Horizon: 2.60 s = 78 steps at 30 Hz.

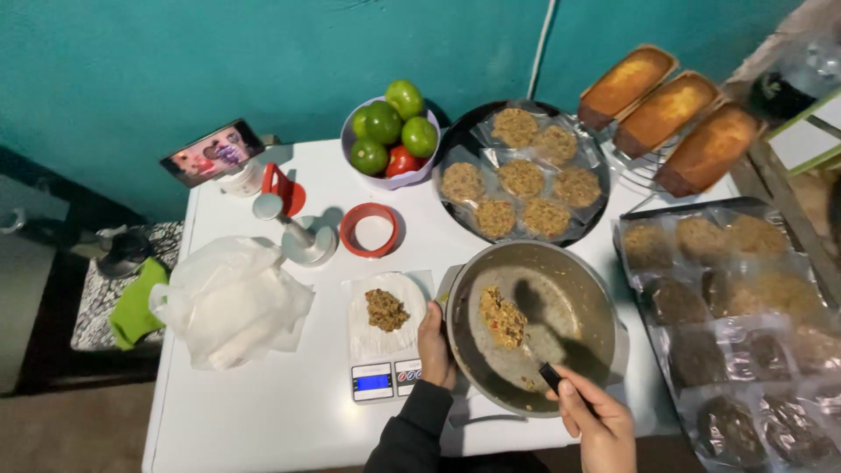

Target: Weighing food mixture on a digital scale and using a manual press to form patties.

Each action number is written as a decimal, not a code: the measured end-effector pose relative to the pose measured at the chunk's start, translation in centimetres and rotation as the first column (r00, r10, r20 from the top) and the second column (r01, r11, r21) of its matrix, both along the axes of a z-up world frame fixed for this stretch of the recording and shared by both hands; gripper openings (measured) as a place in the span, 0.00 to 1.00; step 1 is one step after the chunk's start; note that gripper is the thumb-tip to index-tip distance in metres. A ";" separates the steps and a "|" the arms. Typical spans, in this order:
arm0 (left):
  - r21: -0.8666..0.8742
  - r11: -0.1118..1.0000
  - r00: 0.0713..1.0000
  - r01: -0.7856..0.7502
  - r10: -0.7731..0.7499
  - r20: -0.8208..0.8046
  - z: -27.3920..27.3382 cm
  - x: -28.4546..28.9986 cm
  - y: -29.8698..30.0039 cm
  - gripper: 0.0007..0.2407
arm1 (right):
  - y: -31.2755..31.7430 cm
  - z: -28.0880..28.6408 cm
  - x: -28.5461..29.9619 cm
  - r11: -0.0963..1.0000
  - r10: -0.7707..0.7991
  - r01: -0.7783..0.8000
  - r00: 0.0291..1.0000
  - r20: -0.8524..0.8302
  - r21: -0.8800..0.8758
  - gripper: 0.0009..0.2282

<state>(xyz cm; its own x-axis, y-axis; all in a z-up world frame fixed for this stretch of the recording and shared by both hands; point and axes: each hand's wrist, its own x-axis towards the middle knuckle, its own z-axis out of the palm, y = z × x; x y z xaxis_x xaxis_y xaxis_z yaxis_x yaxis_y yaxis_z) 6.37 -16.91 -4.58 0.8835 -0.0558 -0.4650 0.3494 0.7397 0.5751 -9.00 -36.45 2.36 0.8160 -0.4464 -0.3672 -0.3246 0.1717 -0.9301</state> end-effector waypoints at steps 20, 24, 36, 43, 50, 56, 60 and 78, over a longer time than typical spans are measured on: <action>0.376 0.822 0.901 0.427 -0.423 -0.097 -5.6 -11.5 22.4 0.22 | 21.1 -2.7 4.9 0.640 0.343 -0.133 0.931 0.126 -0.757 0.13; 0.506 0.790 0.934 0.346 -0.340 -0.107 -5.6 -10.7 24.0 0.20 | 22.7 -4.9 6.0 0.562 0.382 -0.193 0.923 0.046 -0.804 0.14; 0.816 0.556 0.969 0.156 -0.246 -0.017 -0.3 -1.5 22.0 0.10 | 24.4 -7.4 5.6 0.582 0.262 -0.091 0.962 0.081 -0.808 0.14; 0.836 0.523 0.967 0.167 -0.253 -0.034 0.6 0.7 21.6 0.09 | 24.9 -8.1 5.2 0.670 0.184 -0.225 0.974 -0.135 -0.708 0.14; 0.883 0.430 0.952 0.189 -0.301 -0.057 0.2 2.0 22.1 0.07 | 25.2 -6.6 6.0 0.615 0.219 -0.107 0.975 0.039 -0.781 0.13; 0.914 0.381 0.943 0.138 -0.333 -0.004 -0.7 1.7 22.6 0.06 | 24.8 -6.1 6.0 0.656 0.186 -0.170 0.981 -0.061 -0.736 0.13; 0.920 0.328 0.913 0.216 -0.402 -0.071 -0.9 3.0 23.0 0.07 | 24.2 -5.5 6.7 0.724 0.148 -0.123 0.989 -0.022 -0.679 0.12; 0.974 0.209 0.646 -0.082 -0.733 0.212 3.9 8.4 20.9 0.24 | 20.1 5.7 14.3 0.209 0.454 -0.467 0.825 -0.337 -0.860 0.17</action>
